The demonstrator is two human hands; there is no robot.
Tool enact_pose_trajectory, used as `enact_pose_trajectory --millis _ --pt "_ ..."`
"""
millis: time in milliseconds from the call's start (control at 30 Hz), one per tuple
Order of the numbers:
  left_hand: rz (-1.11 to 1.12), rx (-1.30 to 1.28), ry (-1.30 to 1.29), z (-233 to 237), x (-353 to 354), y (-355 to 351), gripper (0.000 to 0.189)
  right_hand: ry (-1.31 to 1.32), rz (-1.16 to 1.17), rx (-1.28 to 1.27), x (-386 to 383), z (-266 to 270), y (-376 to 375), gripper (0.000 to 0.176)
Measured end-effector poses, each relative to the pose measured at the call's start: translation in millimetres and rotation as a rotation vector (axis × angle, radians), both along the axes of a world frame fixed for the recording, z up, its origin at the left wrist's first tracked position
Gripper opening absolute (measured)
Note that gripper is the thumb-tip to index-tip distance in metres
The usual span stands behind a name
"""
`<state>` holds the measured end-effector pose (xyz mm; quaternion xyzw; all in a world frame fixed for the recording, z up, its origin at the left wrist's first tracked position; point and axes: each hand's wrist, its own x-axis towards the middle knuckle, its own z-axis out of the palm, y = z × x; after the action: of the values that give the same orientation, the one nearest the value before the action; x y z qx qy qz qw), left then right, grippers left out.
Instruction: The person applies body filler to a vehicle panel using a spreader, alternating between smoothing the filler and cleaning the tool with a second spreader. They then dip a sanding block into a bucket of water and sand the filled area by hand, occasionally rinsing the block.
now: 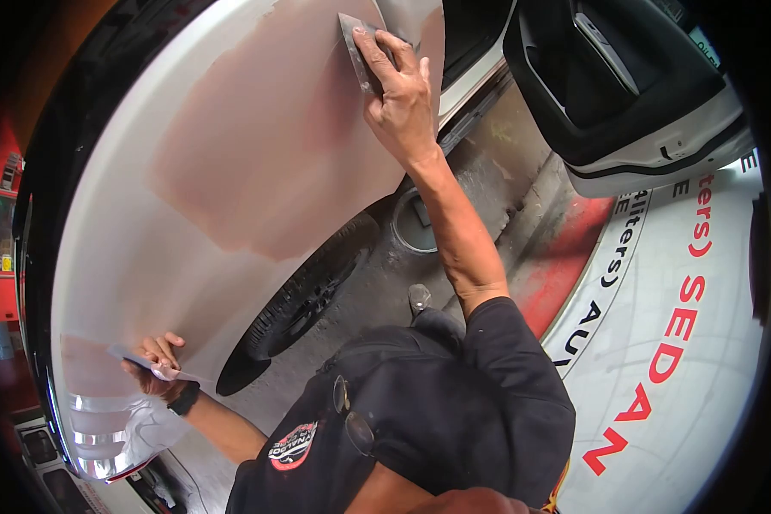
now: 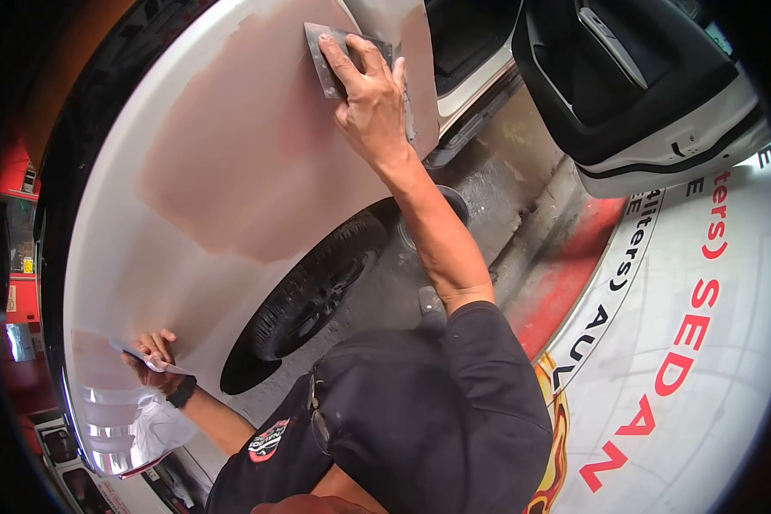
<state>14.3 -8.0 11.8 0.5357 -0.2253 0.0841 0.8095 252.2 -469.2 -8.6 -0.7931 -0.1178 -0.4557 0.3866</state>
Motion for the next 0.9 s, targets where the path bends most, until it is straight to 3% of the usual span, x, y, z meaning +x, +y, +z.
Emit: enact_pose_trajectory --millis 200,367,600,767,833,900 --pt "-0.089 0.05 -0.022 6.1 3.6 2.9 0.052 0.028 -0.01 -0.151 -14.7 -13.2 -2.2 0.081" --pt "-0.094 0.04 -0.012 10.7 3.4 -1.0 0.051 -0.017 0.033 -0.241 -24.9 -61.1 9.1 0.081" --pt "-0.086 0.041 -0.005 11.4 1.5 -0.1 0.051 0.065 0.173 -0.151 -65.3 -113.7 46.0 0.08" --pt "-0.059 0.026 0.006 6.6 0.5 6.2 0.054 0.182 0.353 -0.065 -89.3 -95.8 17.6 0.072" --pt "-0.079 0.037 0.018 1.7 1.1 10.2 0.056 0.172 0.316 0.099 -86.2 -82.2 9.5 0.071" --pt "-0.11 -0.018 0.068 3.1 0.1 7.6 0.05 0.083 0.264 0.08 -88.7 -57.8 7.4 0.069"
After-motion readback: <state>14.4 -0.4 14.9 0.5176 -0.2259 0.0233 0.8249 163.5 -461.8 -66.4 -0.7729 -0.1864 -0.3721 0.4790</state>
